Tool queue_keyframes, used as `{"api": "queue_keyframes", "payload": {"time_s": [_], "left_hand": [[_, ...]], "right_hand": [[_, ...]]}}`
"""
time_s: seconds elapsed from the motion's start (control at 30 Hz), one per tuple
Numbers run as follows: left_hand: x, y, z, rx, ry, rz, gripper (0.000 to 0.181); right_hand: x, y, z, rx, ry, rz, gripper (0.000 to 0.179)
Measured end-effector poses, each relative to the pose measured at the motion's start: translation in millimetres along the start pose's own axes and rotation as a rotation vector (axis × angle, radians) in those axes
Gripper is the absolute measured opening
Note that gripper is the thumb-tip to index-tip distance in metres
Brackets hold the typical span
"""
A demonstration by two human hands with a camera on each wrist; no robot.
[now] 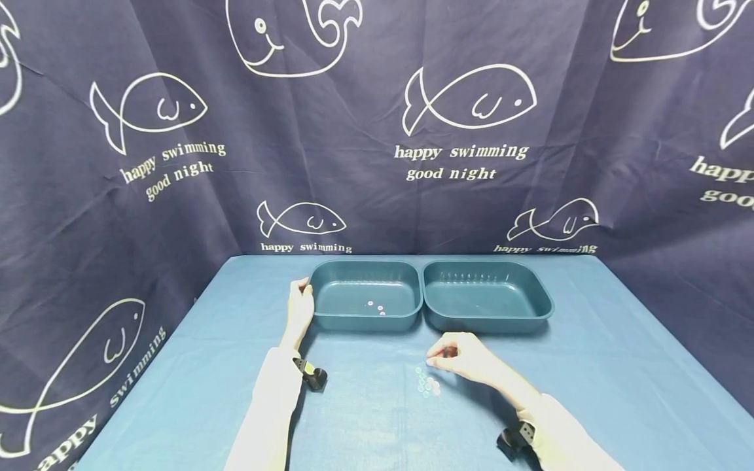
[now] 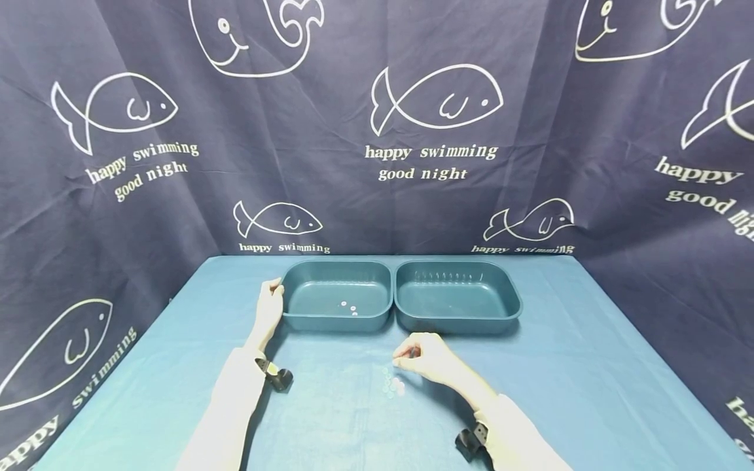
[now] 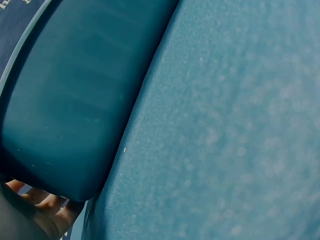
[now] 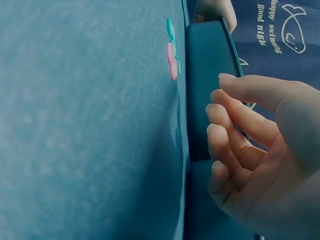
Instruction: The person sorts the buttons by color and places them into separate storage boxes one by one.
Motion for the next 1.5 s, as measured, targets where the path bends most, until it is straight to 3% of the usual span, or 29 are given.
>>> {"api": "queue_keyframes", "payload": {"time_s": [0.73,1.27,1.5], "left_hand": [[1.2,-1.3,-1.4,0.008,0.015,0.016,0.027],[1.6,-1.7,0.7,0.007,-0.005,0.007,0.028],[1.8,-1.4,1.0,-0.001,-0.008,0.002,0.028]], "right_hand": [[10.9,0,2,0.016,-0.010,-0.142,0.006],[14.8,0,0,-0.014,-0.008,-0.205,0.013],[15.7,0,-1,0.012,0.017,-0.191,0.015]]}}
Point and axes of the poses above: each hand's wrist, its own x-axis away from the middle knuckle, its own y-axis out of the palm, z = x × y, the point moved 2 cm from there along -x, towards the middle knuckle, and after that the axes turned 7 degrees about -x, right-handed, at the moved point
